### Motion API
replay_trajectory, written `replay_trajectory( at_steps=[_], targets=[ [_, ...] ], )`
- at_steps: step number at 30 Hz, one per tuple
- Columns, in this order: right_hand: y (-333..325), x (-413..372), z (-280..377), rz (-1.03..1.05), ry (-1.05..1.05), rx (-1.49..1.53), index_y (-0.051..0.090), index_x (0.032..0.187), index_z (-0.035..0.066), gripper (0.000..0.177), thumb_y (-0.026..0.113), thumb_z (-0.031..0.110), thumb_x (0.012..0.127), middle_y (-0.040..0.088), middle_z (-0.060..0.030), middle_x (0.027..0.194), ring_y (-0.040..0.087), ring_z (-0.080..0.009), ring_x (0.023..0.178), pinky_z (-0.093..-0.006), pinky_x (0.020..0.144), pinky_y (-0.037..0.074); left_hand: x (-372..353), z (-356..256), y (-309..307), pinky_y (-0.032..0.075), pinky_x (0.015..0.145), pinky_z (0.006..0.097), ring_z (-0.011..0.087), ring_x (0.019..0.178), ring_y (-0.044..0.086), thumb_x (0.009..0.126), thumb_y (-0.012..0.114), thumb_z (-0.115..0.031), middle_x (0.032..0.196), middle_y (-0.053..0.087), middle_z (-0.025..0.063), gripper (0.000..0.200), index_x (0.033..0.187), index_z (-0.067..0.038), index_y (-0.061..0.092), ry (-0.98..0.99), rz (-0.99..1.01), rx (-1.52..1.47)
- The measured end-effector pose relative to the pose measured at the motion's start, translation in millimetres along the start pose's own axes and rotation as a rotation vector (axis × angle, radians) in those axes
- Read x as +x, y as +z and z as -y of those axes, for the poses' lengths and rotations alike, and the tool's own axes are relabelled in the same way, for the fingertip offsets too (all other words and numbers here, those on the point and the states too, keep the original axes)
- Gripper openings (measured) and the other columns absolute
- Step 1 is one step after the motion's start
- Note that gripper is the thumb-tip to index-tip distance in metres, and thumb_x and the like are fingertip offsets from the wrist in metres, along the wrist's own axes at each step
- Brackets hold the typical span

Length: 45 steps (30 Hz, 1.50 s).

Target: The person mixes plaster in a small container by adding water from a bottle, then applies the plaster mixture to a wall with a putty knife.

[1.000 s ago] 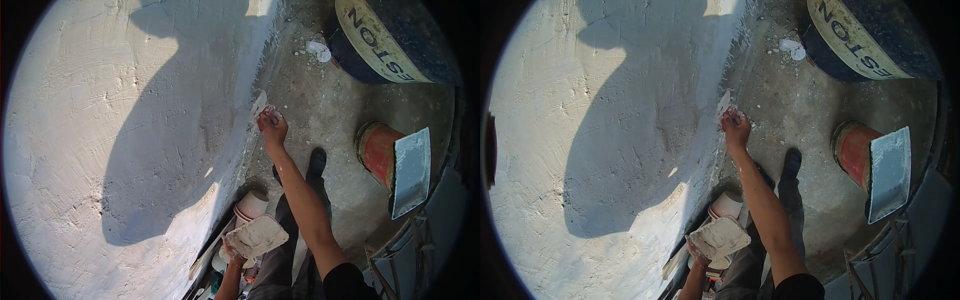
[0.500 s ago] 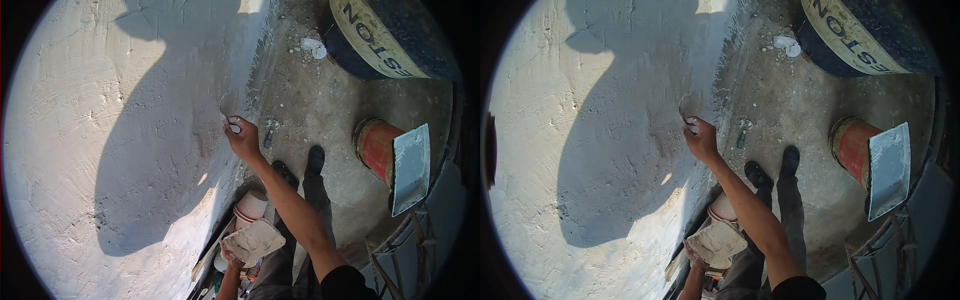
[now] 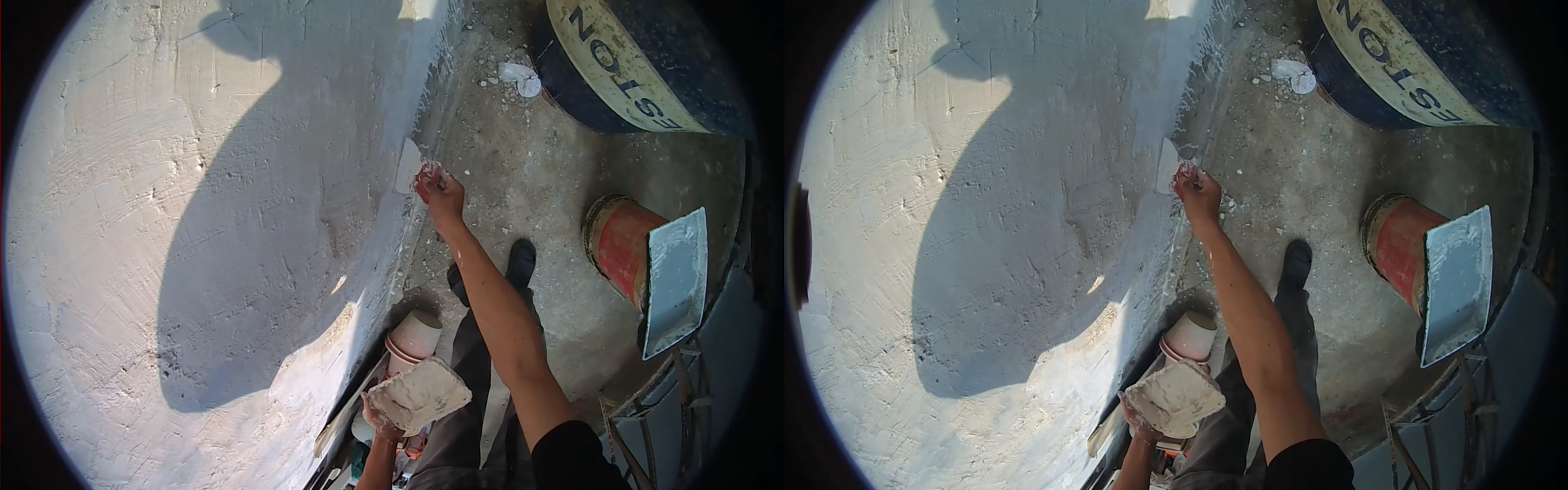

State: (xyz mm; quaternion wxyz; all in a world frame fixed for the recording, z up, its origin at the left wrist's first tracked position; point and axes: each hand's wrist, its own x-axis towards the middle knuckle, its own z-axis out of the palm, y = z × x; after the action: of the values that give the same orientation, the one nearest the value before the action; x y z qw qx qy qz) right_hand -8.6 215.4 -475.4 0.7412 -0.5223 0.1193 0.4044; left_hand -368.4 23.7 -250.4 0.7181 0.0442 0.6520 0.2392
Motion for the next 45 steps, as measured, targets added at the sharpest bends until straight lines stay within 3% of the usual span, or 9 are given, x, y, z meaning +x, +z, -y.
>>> replay_trajectory(
  at_steps=[12, 18, 24, 25, 30, 31, 37, 38, 45],
  targets=[
    [24, -31, 40, 0.185, 0.04, 0.009, 0.062, 0.106, -0.002, 0.019, 0.062, 0.003, 0.088, 0.066, -0.0056, 0.097, 0.061, -0.0092, 0.085, -0.0239, 0.077, 0.05, -6, 2, 8, 0.035, 0.105, 0.0535, 0.0349, 0.123, 0.049, 0.088, 0.036, -0.07, 0.135, 0.052, 0.0116, 0.078, 0.133, -0.009, 0.051, -0.037, 0.02, 0.02],
    [49, -56, 69, 0.228, -0.01, 0.065, 0.064, 0.099, -0.003, 0.014, 0.063, 0.006, 0.088, 0.066, -0.0045, 0.089, 0.06, -0.0075, 0.081, -0.024, 0.073, 0.048, -12, -2, 23, 0.038, 0.103, 0.0528, 0.0346, 0.12, 0.051, 0.09, 0.034, -0.069, 0.132, 0.055, 0.0124, 0.076, 0.129, -0.008, 0.054, -0.031, 0.015, 0.023],
    [91, -88, 96, 0.166, -0.348, -0.344, 0.065, 0.09, -0.004, 0.012, 0.064, 0.006, 0.083, 0.067, -0.0134, 0.078, 0.067, -0.0202, 0.079, -0.0315, 0.071, 0.049, -6, 2, 12, 0.037, 0.104, 0.053, 0.0346, 0.121, 0.051, 0.089, 0.033, -0.07, 0.132, 0.055, 0.0128, 0.077, 0.13, -0.008, 0.054, -0.015, 0.009, -0.031],
    [96, -96, 101, 0.162, -0.403, -0.365, 0.064, 0.092, -0.005, 0.012, 0.063, 0.003, 0.082, 0.067, -0.0167, 0.083, 0.067, -0.029, 0.08, -0.0337, 0.072, 0.05, -6, 3, 9, 0.037, 0.104, 0.0531, 0.0348, 0.121, 0.051, 0.089, 0.033, -0.07, 0.132, 0.055, 0.0129, 0.078, 0.13, -0.007, 0.053, -0.017, 0.011, -0.03],
    [115, -142, 121, 0.221, -0.454, -0.318, 0.061, 0.097, -0.005, 0.018, 0.062, -0.002, 0.079, 0.063, -0.0178, 0.085, 0.065, -0.0303, 0.075, -0.0349, 0.067, 0.049, -9, 1, 12, 0.037, 0.104, 0.0539, 0.0361, 0.121, 0.05, 0.087, 0.034, -0.073, 0.134, 0.053, 0.0136, 0.082, 0.132, -0.007, 0.052, -0.041, -0.034, 0.03],
    [116, -150, 124, 0.263, -0.423, -0.356, 0.061, 0.1, -0.006, 0.019, 0.062, -0.004, 0.082, 0.066, -0.0162, 0.091, 0.067, -0.0212, 0.083, -0.0297, 0.07, 0.052, -9, 1, 12, 0.037, 0.103, 0.0537, 0.0355, 0.121, 0.05, 0.088, 0.035, -0.071, 0.133, 0.054, 0.0128, 0.078, 0.13, -0.008, 0.053, -0.054, -0.007, 0.021],
    [102, -181, 142, 0.257, -0.471, -0.343, 0.061, 0.103, -0.006, 0.02, 0.063, -0.001, 0.084, 0.066, -0.017, 0.091, 0.067, -0.0178, 0.083, -0.0283, 0.072, 0.053, -8, -1, 16, 0.038, 0.103, 0.0527, 0.0342, 0.12, 0.052, 0.089, 0.036, -0.068, 0.13, 0.056, 0.0112, 0.073, 0.128, -0.01, 0.054, -0.092, -0.005, 0.007],
    [94, -183, 146, 0.243, -0.379, -0.33, 0.061, 0.103, -0.007, 0.017, 0.061, 0.0, 0.087, 0.066, -0.0147, 0.094, 0.066, -0.0171, 0.085, -0.0269, 0.074, 0.053, -9, 0, 18, 0.038, 0.103, 0.0524, 0.034, 0.12, 0.052, 0.089, 0.036, -0.068, 0.13, 0.056, 0.0111, 0.072, 0.128, -0.01, 0.054, -0.087, -0.007, 0.016],
    [24, -87, 85, 0.079, -0.179, -0.018, 0.058, 0.105, -0.004, 0.016, 0.055, 0.002, 0.091, 0.065, -0.0095, 0.1, 0.062, -0.0137, 0.091, -0.0272, 0.08, 0.049, -11, 7, 12, 0.037, 0.105, 0.0509, 0.0315, 0.12, 0.052, 0.09, 0.036, -0.065, 0.131, 0.056, 0.0107, 0.07, 0.13, -0.009, 0.053, -0.002, 0.033, 0.003]
  ],
)
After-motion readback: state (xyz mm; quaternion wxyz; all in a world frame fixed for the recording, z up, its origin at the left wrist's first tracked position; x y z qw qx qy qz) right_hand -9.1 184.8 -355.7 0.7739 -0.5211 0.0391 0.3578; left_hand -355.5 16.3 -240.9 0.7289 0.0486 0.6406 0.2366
